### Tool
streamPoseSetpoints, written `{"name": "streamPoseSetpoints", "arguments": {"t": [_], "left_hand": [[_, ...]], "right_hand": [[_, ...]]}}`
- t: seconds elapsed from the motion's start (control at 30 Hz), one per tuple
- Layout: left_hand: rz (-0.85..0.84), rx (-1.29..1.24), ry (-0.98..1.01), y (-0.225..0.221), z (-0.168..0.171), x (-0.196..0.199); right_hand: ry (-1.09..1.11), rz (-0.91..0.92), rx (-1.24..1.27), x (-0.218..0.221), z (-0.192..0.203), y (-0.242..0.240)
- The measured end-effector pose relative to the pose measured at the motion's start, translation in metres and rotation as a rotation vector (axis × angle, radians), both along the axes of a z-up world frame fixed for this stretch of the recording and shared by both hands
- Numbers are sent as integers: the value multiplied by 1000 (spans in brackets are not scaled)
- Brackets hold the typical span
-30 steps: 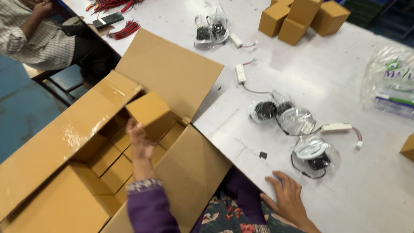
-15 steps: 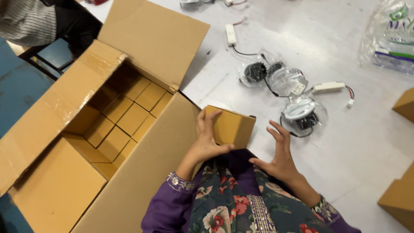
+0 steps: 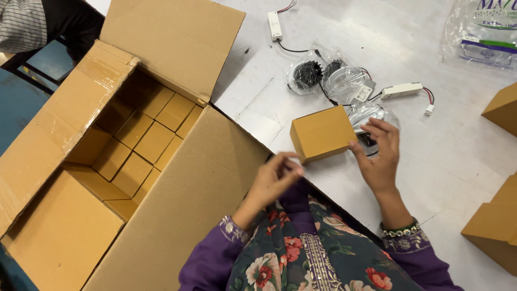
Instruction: The person packages light fixtures by placing circular LED units and their associated electronic drivers into small cardboard boxes, and then organizes those boxes into a larger shipping carton.
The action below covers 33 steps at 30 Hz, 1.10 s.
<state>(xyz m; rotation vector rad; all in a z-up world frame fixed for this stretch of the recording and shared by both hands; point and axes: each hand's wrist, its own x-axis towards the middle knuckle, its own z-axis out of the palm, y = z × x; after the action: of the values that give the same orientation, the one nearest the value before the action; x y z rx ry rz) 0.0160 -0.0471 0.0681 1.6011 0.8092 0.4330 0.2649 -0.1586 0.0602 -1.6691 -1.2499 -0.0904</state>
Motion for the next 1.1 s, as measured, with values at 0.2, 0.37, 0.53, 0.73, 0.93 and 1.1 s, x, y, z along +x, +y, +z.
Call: {"name": "streamPoseSetpoints", "arguments": {"t": [0.2, 0.37, 0.53, 0.73, 0.93, 1.1], "left_hand": [[205, 425, -130, 34, -16, 21], [147, 595, -117, 41, -22, 38], [29, 343, 67, 35, -16, 18], [-181, 533, -42, 16, 1, -6], [-94, 988, -33, 14, 20, 1], [-123, 1006, -1, -4, 14, 11]], "right_hand": [[140, -70, -181, -23, -4, -10], [151, 113, -139, -38, -5, -3], [128, 198, -160, -20, 14, 8], [-156, 170, -147, -11, 39, 25], [-302, 253, -377, -21, 51, 35], [-334, 301, -452, -23, 57, 32]]}}
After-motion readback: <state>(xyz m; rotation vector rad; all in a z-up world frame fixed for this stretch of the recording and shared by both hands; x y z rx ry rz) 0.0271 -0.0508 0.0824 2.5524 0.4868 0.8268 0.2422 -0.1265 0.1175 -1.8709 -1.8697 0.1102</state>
